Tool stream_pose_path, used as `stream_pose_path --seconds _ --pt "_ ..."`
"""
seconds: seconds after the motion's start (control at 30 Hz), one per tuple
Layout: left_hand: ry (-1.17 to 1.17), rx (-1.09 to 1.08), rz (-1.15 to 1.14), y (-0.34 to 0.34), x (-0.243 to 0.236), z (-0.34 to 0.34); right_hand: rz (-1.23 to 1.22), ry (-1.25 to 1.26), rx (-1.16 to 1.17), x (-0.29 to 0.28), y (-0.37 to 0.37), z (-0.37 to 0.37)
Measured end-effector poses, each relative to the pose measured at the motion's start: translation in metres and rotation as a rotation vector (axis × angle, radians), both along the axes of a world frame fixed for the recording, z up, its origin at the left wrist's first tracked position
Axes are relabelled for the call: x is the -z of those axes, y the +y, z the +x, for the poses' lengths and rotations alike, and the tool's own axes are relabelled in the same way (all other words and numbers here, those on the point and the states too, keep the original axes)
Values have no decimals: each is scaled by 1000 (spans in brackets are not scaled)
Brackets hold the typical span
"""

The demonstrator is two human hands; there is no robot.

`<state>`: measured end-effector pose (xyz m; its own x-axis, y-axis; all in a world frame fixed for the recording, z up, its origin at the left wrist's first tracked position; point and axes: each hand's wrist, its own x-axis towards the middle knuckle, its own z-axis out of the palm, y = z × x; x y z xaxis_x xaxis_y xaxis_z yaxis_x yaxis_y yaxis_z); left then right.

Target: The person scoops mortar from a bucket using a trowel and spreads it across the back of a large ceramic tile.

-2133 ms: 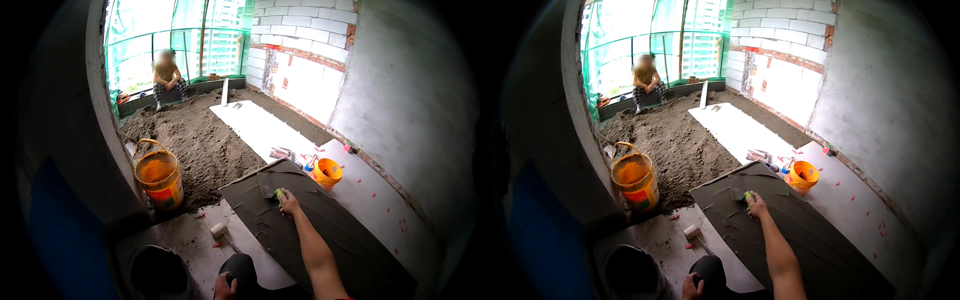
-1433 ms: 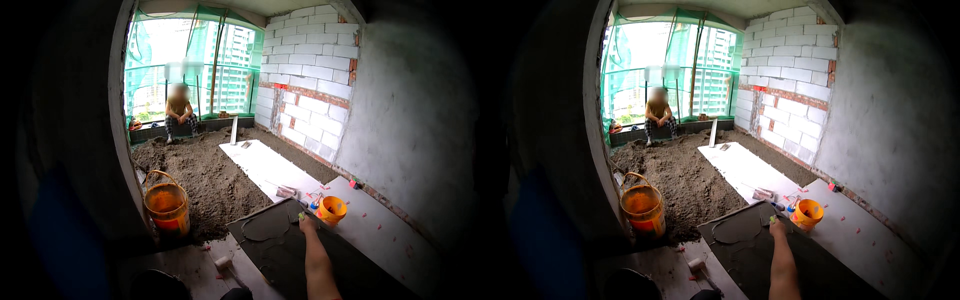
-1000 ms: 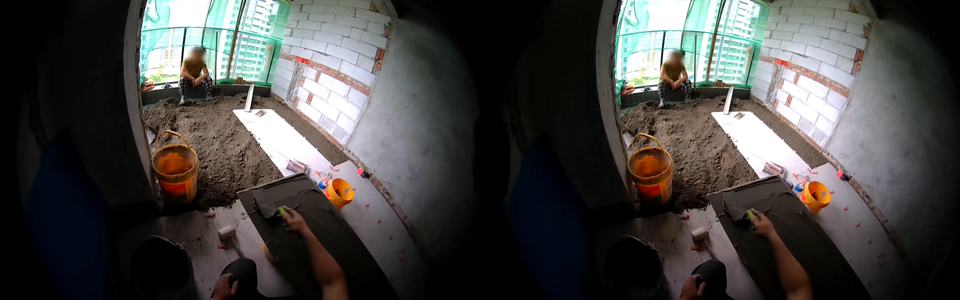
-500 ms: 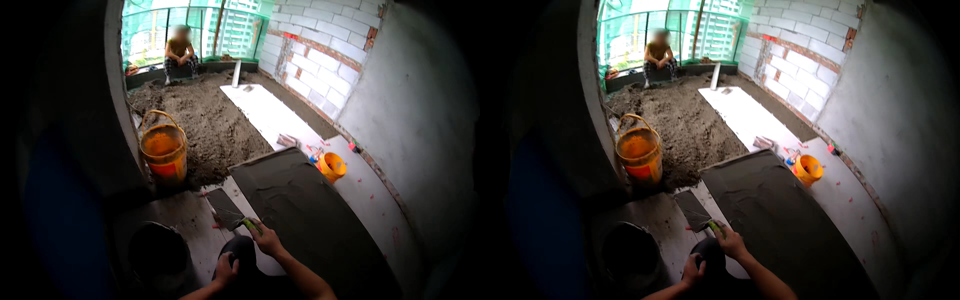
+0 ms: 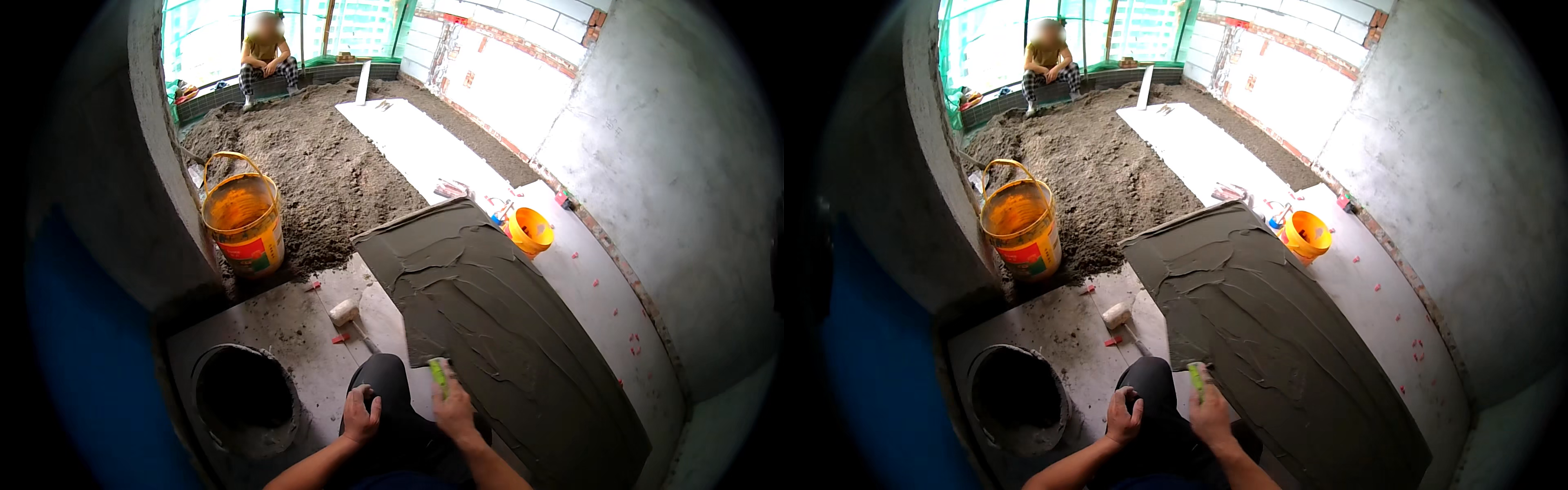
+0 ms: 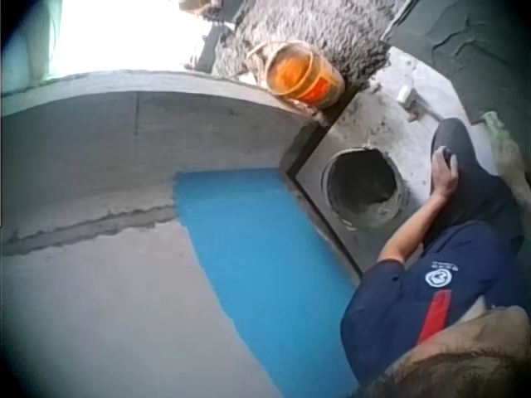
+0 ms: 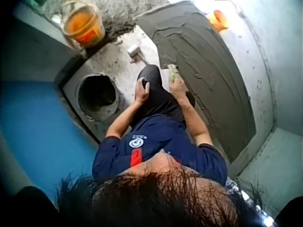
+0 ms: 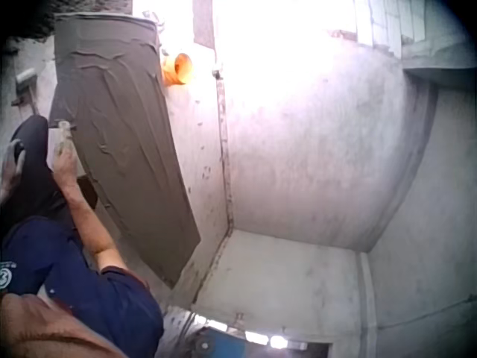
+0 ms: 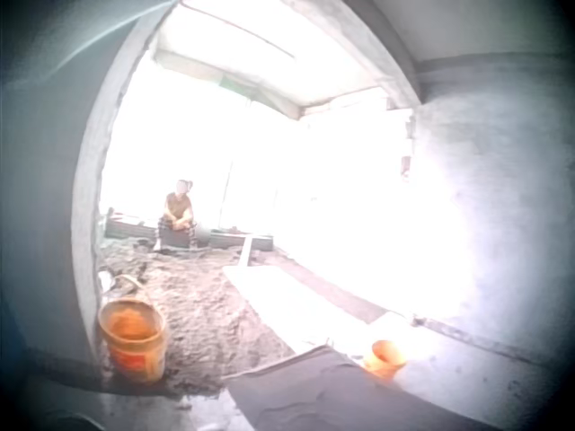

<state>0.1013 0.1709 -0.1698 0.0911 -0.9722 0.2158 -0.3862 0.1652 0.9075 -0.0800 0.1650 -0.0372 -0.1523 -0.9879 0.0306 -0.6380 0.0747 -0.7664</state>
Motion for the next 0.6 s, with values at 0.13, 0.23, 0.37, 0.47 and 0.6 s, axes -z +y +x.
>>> stream_pose_path --seconds 0.13,0.23,0.37,0.47,0.6 --pt "-32 11 5 -2 -2 -4 -83 133 -176 42 -15 26" --pt "-9 -1 17 -4 2 -4 -26 -93 -144 8 -17 43" --pt "6 -30 30 -4 10 4 7 -102 -72 -17 14 27" --pt "19 -38 30 -5 11 5 -25 -40 38 -16 53 -5" --pt "-47 -5 14 -9 3 4 -15 -51 167 25 82 -25"
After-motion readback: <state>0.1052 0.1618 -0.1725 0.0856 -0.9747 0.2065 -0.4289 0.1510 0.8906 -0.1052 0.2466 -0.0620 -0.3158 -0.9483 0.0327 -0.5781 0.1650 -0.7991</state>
